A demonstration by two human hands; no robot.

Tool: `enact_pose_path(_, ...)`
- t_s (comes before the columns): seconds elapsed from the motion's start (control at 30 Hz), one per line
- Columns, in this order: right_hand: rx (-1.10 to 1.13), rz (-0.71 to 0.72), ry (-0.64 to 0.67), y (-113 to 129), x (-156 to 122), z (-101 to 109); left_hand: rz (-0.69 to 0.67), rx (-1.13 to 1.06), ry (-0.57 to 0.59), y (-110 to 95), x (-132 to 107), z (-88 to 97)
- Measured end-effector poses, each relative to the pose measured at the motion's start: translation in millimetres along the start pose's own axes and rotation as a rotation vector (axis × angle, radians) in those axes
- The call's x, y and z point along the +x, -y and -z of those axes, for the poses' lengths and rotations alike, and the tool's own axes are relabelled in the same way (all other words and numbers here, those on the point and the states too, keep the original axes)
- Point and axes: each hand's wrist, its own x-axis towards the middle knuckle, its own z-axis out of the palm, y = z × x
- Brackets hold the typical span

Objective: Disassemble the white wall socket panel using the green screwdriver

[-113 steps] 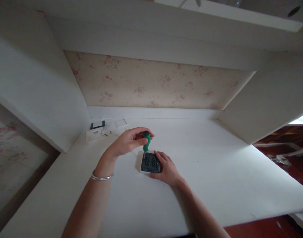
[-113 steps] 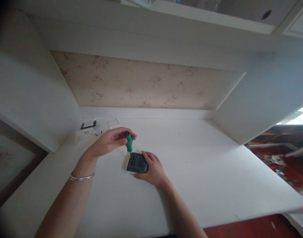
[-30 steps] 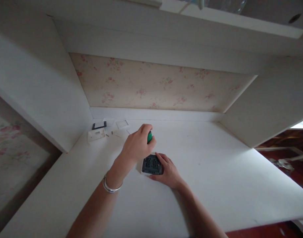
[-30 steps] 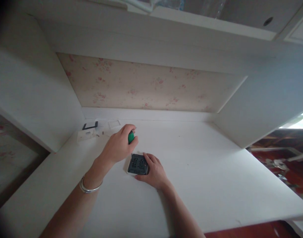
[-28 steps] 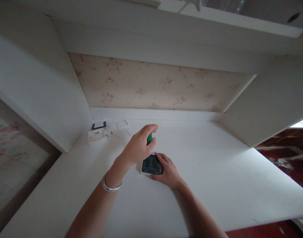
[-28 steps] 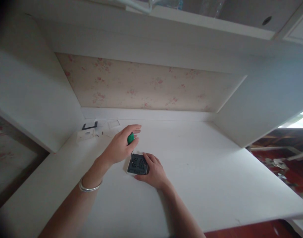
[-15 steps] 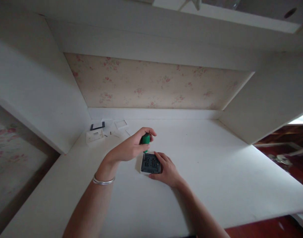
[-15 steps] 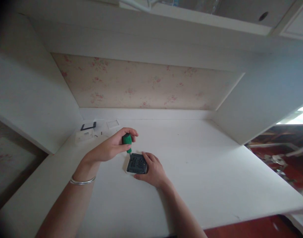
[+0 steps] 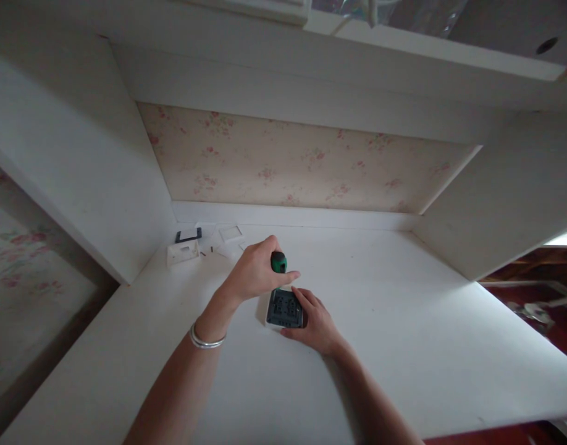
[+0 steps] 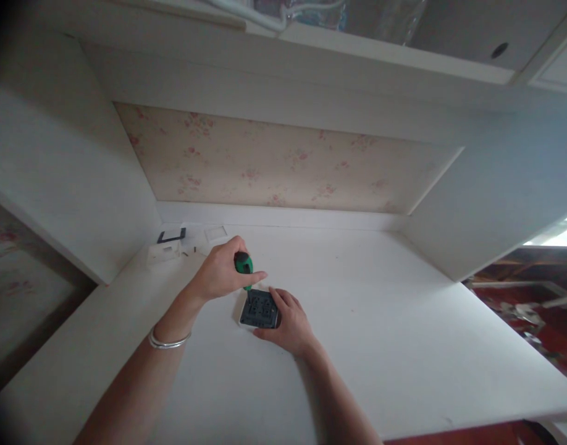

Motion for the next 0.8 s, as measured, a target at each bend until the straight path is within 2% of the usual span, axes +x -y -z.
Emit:
enact_pose_path(0.17, 0.014, -0.021, 0.024, 5, 1, 4, -0.062, -0.035, -0.101, -4, -2, -19.2)
enact_pose_path(0.23, 0.019, -0.023, 0.029, 6, 2, 5, -0.045, -0.145, -0.119, -6, -2, -27.6)
enact_pose_path(0.3, 0.016, -0.022, 0.026, 6, 2, 4, -0.017, -0.369, -0.109, -8, -2, -34.5)
enact_pose_path(0.37, 0.013, -0.021, 0.016, 5, 2, 3, 0.023, -0.647, -0.038, -7, -2, -38.6)
enact_pose_path(0.43, 0.011, -0.020, 0.010, 3, 1, 2, 0.082, -0.832, 0.039, -4, -3, -39.9)
enact_pose_path(0.57, 0.010, -0.021, 0.016, 2, 1, 2, 0.157, -0.962, 0.085, 5, -3, -36.5)
enact_pose_path(0.7, 0.017, -0.033, 0.023, 3, 0, 3, 0.166, -1.212, 0.255, 7, -1, -29.1)
enact_pose_path(0.8, 0.018, -0.033, 0.023, 3, 0, 4, 0.200, -1.272, 0.339, 6, 0, -23.1)
